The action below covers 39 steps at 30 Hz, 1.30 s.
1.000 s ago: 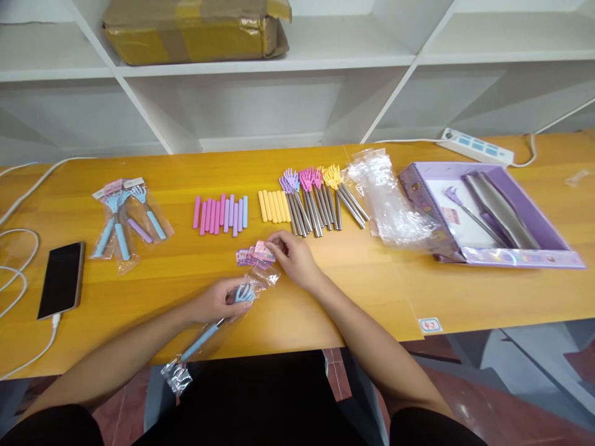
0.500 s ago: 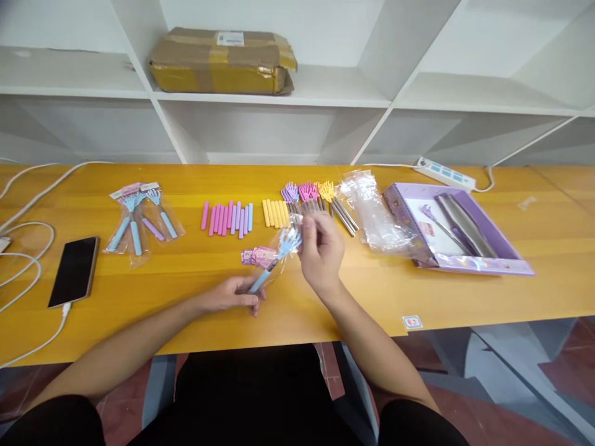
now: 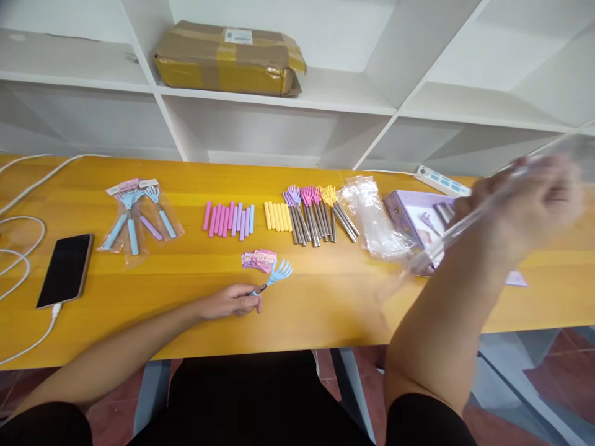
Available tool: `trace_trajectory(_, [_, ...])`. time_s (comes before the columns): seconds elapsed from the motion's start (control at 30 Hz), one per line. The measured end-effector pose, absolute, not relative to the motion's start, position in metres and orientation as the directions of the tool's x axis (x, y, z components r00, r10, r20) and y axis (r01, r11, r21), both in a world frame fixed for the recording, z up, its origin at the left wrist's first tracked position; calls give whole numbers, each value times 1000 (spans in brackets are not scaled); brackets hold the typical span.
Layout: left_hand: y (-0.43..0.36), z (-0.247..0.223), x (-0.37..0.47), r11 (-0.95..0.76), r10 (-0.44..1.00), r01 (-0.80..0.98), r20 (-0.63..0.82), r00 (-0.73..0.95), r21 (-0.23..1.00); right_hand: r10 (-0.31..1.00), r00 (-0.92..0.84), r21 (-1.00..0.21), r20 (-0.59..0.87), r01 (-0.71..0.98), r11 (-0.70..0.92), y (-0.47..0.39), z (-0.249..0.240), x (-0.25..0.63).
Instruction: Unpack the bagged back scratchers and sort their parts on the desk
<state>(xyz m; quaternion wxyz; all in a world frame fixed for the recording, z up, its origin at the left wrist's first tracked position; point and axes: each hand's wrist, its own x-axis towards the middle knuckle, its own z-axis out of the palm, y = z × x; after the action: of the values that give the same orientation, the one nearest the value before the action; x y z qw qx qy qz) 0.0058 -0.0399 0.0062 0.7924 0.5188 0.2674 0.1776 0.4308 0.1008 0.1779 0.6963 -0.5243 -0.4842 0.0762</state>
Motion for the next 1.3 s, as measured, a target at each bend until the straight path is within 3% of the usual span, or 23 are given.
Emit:
trace_trajectory(0.07, [-38, 5, 7, 450, 559, -69, -220, 799, 891, 699, 453, -808, 553, 497, 318, 96, 156, 418])
trace_trajectory(0.13, [-36, 1, 8, 485, 573, -123, -208, 793, 866, 866, 276, -742, 418, 653, 150, 90, 121, 392])
trace_trajectory(0.3, [-34, -9, 11, 521, 627, -191, -221, 747, 832, 986, -28, -572, 166, 812, 119, 99, 48, 354])
trace_trajectory(0.33, [-34, -9, 12, 518, 642, -205, -220, 734, 830, 986, -46, -558, 161, 819, 130, 102, 43, 353])
trace_trajectory(0.4, [-34, -8, 12, 499, 670, -219, -213, 711, 838, 958, -30, -540, 286, 821, 186, 99, 45, 348])
trace_trajectory(0.47, [-34, -5, 11, 476, 676, -199, -212, 705, 856, 912, -21, -565, 410, 779, 272, 81, 55, 336])
trace_trajectory(0.5, [-35, -3, 11, 467, 669, -175, -217, 711, 866, 913, -50, -611, 405, 728, 311, 66, 61, 325])
trace_trajectory(0.57, [-36, 1, 11, 450, 647, -124, -227, 728, 885, 944, -270, -786, 190, 535, 311, 29, 67, 298])
trace_trajectory(0.63, [-39, 3, 12, 413, 629, -71, -228, 743, 908, 867, -492, -933, -77, 343, 111, -10, 65, 267])
trace_trajectory(0.73, [-43, 4, 15, 331, 614, -3, -212, 760, 944, 834, -510, -969, -211, 224, -109, -45, 51, 233])
trace_trajectory(0.8, [-45, 3, 17, 301, 618, 1, -196, 761, 954, 854, -486, -975, -186, 197, -100, -45, 47, 229])
trace_trajectory(0.97, [-47, 0, 17, 322, 617, -19, -195, 762, 946, 929, -370, -964, 8, 242, 105, 31, 80, 279])
trace_trajectory(1.07, [-45, -2, 15, 316, 613, -3, -201, 764, 949, 965, -251, -850, 76, 491, 194, 98, 101, 315])
trace_trajectory(1.17, [-43, -3, 14, 321, 609, 1, -207, 766, 947, 982, -180, -515, 59, 837, 185, 154, 98, 328])
trace_trajectory(1.23, [-43, -4, 13, 328, 608, 4, -214, 765, 945, 983, -183, -326, 0, 929, 173, 178, 86, 322])
trace_trajectory(1.3, [-42, -4, 12, 331, 607, 7, -219, 764, 943, 978, -204, -264, -42, 946, 186, 192, 72, 313])
